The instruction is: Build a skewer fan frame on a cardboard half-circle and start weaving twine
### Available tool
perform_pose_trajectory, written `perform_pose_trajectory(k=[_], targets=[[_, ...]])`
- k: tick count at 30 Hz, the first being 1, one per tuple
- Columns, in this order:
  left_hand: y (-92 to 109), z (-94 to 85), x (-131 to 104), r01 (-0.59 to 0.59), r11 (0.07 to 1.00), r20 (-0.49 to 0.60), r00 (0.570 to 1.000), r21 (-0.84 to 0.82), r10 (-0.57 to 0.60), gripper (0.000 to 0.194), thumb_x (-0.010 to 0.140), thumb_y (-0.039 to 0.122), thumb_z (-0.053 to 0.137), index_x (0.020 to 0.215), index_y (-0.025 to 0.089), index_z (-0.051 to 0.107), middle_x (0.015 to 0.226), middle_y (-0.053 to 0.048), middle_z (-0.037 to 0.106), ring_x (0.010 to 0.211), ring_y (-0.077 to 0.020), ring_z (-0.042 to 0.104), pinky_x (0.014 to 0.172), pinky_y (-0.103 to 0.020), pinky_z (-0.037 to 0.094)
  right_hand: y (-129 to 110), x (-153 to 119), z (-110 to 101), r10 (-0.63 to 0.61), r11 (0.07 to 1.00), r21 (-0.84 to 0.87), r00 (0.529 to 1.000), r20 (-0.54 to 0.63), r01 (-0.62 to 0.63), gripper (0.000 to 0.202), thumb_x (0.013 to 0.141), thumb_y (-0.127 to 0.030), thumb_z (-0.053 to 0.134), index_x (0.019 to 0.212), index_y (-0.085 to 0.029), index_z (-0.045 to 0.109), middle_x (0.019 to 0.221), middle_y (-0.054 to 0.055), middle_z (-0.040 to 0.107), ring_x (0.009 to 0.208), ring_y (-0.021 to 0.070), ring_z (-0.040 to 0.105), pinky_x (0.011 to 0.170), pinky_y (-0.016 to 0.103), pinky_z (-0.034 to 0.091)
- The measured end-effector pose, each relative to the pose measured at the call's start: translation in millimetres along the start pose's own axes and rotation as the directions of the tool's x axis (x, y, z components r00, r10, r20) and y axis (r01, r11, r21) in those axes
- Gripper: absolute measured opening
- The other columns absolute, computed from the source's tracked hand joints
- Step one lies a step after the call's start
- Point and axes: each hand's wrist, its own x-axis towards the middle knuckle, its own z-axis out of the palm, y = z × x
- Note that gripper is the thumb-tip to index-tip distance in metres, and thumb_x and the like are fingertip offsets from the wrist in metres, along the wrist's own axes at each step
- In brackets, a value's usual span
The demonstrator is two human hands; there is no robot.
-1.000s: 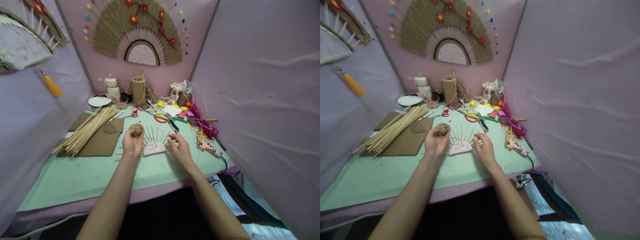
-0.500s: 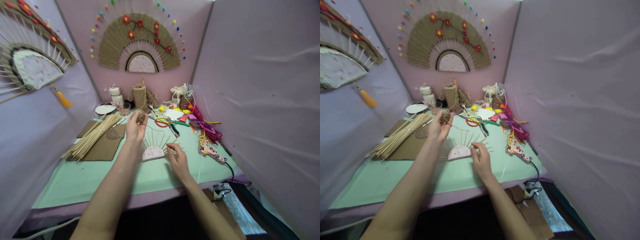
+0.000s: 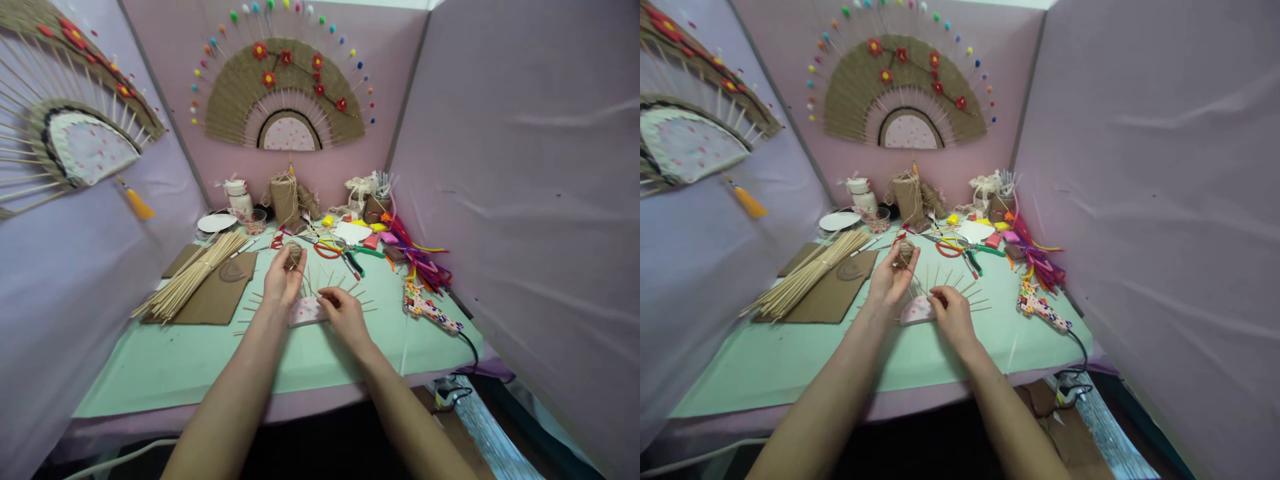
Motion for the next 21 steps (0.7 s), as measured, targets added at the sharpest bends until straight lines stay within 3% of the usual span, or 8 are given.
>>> perform_pose_trajectory(k=[4,8,12,16,21], targets=[[-1.3,-10.2,2.5,0.024,1.0,-0.004,1.0,-0.014,-0.024,0.015,0.087,0.003,0.053,0.08,0.012,0.063,0.077,-0.003,0.071,0.081,-0.01,0.069,0.096,-0.037,0.055,-4.4,-3.8,3.8,-0.069,0.997,-0.031,0.996,0.052,0.071,0.017,0.086,-0.029,0.057,0.091,-0.02,0.071,0.088,0.006,0.071,0.078,0.018,0.064,0.074,0.029,0.049],[-4.8,-14.7,1.3,0.069,0.997,-0.015,0.997,-0.043,-0.07,0.015,0.086,0.005,0.054,0.076,0.012,0.062,0.073,-0.002,0.069,0.078,-0.0102,0.068,0.095,-0.036,0.055,-8.9,-5.1,8.1,-0.114,0.989,-0.079,0.986,0.121,0.124,0.012,0.084,-0.026,0.061,0.085,-0.02,0.071,0.075,0.002,0.065,0.067,0.0147,0.057,0.068,0.027,0.046],[-4.5,-16.0,2.3,0.08,0.995,-0.029,0.996,-0.056,-0.082,0.016,0.09,0.014,0.052,0.075,0.013,0.06,0.072,-0.003,0.067,0.077,-0.0118,0.067,0.091,-0.038,0.057,-15.2,-7.0,4.4,-0.129,0.99,-0.041,0.988,0.084,0.133,0.014,0.085,-0.024,0.058,0.075,-0.02,0.066,0.074,0.001,0.061,0.068,0.0144,0.055,0.065,0.027,0.045],[-0.2,-19.2,8.3,0.085,0.995,-0.083,0.993,-0.048,-0.089,0.017,0.092,0.02,0.05,0.077,0.014,0.057,0.071,-0.002,0.065,0.076,-0.0123,0.066,0.087,-0.037,0.058,-26.3,-6.6,-3.3,-0.028,0.98,0.201,0.996,0.089,0.009,0.017,0.085,-0.034,0.06,0.077,-0.02,0.063,0.076,0.002,0.06,0.069,0.0141,0.055,0.059,0.025,0.044],[0.0,-26.6,13.2,0.146,0.989,-0.097,0.984,-0.02,-0.148,0.015,0.091,0.019,0.05,0.078,0.015,0.056,0.07,-0.002,0.065,0.073,-0.0126,0.066,0.087,-0.037,0.057,-40.5,-2.3,-7.9,0.126,0.808,0.564,0.985,0.116,-0.169,0.025,0.081,-0.043,0.067,0.077,-0.02,0.058,0.066,-0.002,0.057,0.055,0.0094,0.045,0.052,0.022,0.038]])
